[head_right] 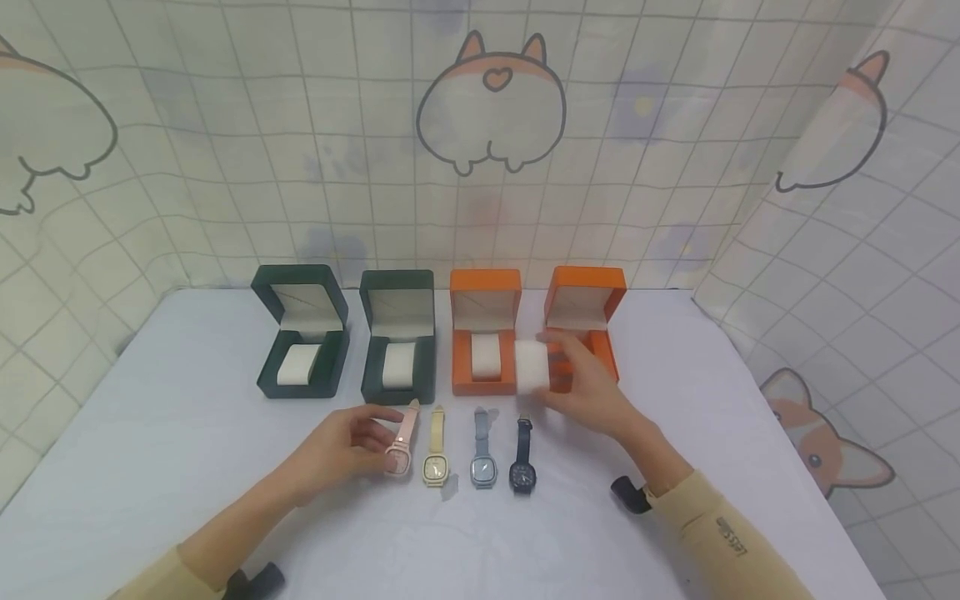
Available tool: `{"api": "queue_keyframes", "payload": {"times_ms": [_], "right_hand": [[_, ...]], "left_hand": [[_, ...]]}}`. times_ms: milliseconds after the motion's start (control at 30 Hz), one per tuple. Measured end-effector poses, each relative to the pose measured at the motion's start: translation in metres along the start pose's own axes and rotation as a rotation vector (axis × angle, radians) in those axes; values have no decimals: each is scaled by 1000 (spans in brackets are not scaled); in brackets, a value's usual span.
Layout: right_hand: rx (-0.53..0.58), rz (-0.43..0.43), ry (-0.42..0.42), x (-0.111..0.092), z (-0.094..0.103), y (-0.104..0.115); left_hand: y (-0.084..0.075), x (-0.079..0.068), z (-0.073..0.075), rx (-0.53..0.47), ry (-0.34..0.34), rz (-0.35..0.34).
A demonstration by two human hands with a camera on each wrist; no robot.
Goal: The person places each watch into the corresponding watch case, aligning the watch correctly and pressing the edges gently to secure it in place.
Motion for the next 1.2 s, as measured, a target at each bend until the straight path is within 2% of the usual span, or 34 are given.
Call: {"api": "queue_keyframes", "payload": {"times_ms": [367,633,767,1200], "right_hand": [[69,9,41,-3,-10,10],[81,29,67,-5,-21,20],[83,60,77,-5,-25,25],[109,76,114,-6,-40,38]], "left_hand": [[-7,-3,-1,-11,-5,-32],[-13,-4,-1,-15,-6,-72],[-15,-2,-2,-26,-12,-90],[-17,6,-9,-57,-3,-123]]}}
Point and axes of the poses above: each hand's wrist, its own x-axis towards the middle knuckle, its own z-axis out of the back of the hand, y = z × x, the point moved 4 cm from there along x, towards the middle knuckle, and after that the axes turned 5 degrees about y, right-handed, at the moved point
